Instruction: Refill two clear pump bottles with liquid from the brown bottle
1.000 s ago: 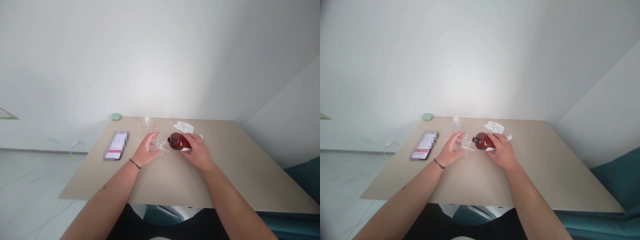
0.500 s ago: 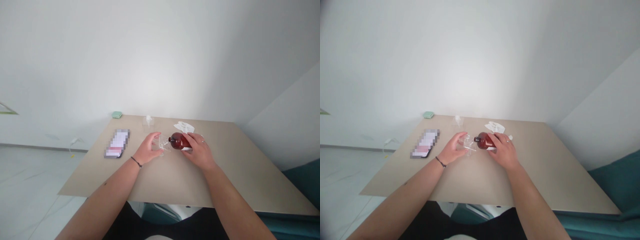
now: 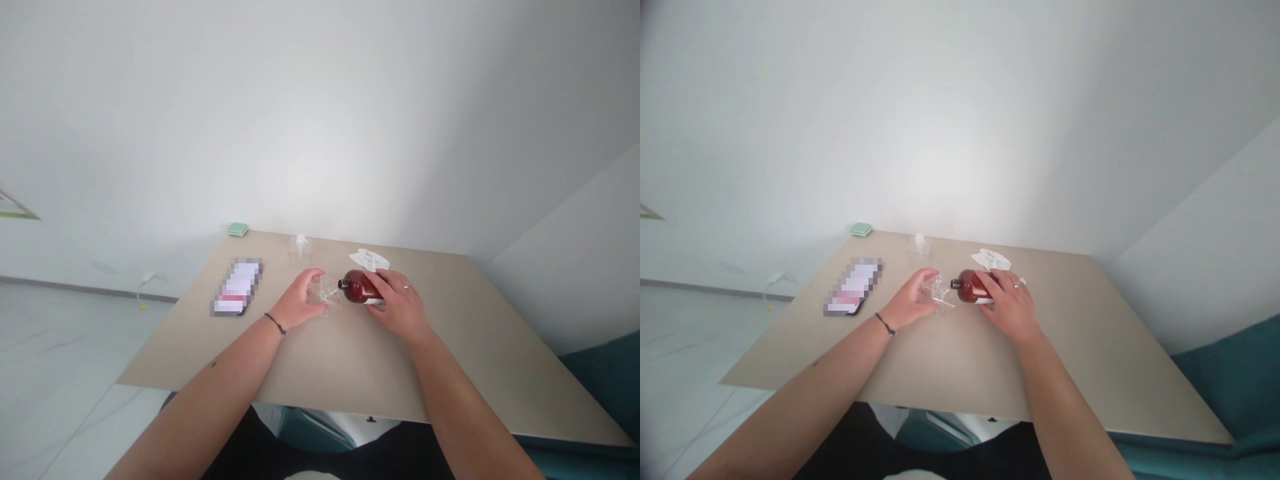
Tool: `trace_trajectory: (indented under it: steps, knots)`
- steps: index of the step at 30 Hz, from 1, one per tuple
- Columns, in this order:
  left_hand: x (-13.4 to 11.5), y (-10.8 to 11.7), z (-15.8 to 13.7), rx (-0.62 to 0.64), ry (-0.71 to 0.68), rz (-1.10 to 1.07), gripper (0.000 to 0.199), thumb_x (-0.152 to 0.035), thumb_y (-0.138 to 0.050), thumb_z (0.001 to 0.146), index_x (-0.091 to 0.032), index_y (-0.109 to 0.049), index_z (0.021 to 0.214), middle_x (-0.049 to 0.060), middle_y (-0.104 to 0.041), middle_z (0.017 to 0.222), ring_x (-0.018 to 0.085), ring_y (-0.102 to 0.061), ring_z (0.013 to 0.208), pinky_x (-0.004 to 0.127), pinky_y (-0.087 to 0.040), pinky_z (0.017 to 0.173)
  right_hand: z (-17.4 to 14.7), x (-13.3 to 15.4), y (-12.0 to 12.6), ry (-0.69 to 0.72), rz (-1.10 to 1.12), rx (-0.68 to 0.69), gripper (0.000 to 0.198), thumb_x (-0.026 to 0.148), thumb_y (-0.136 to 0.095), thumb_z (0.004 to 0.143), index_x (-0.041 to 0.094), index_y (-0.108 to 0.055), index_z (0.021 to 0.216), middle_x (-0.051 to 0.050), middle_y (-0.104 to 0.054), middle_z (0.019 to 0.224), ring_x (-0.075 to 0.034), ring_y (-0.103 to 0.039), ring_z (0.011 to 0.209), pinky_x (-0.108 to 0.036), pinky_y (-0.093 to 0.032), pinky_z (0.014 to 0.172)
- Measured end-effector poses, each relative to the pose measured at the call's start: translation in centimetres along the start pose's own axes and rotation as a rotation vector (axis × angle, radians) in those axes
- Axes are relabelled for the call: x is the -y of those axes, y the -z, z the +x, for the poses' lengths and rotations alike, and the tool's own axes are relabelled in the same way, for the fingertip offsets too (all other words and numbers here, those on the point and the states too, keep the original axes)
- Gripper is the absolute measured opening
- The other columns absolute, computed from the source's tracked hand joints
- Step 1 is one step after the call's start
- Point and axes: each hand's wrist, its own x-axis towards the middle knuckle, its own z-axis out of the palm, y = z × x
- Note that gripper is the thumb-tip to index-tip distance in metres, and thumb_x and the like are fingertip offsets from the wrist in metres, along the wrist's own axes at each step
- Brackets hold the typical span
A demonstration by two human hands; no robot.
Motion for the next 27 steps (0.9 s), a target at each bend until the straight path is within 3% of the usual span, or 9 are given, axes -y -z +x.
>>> trace_trajectory:
  steps: [27]
  knots:
    - [-0.06,-0.01,0.08,0.016,0.026,-0.007,0.064,-0.026,-0.074,0.072,-0.022,-0.049,0.132,0.012,-0.053,0.136,0.032,-0.052,0.129,0.042,-0.051,0.095,0.48,0.33,0.58,0.015,-0.037,0.009,0.06,0.028,-0.064,0.081,0.03,-0.053,0.14,-0.011,-0.059,0.134,-0.035,-0.054,0.122,-0.051,-0.048,0.101]
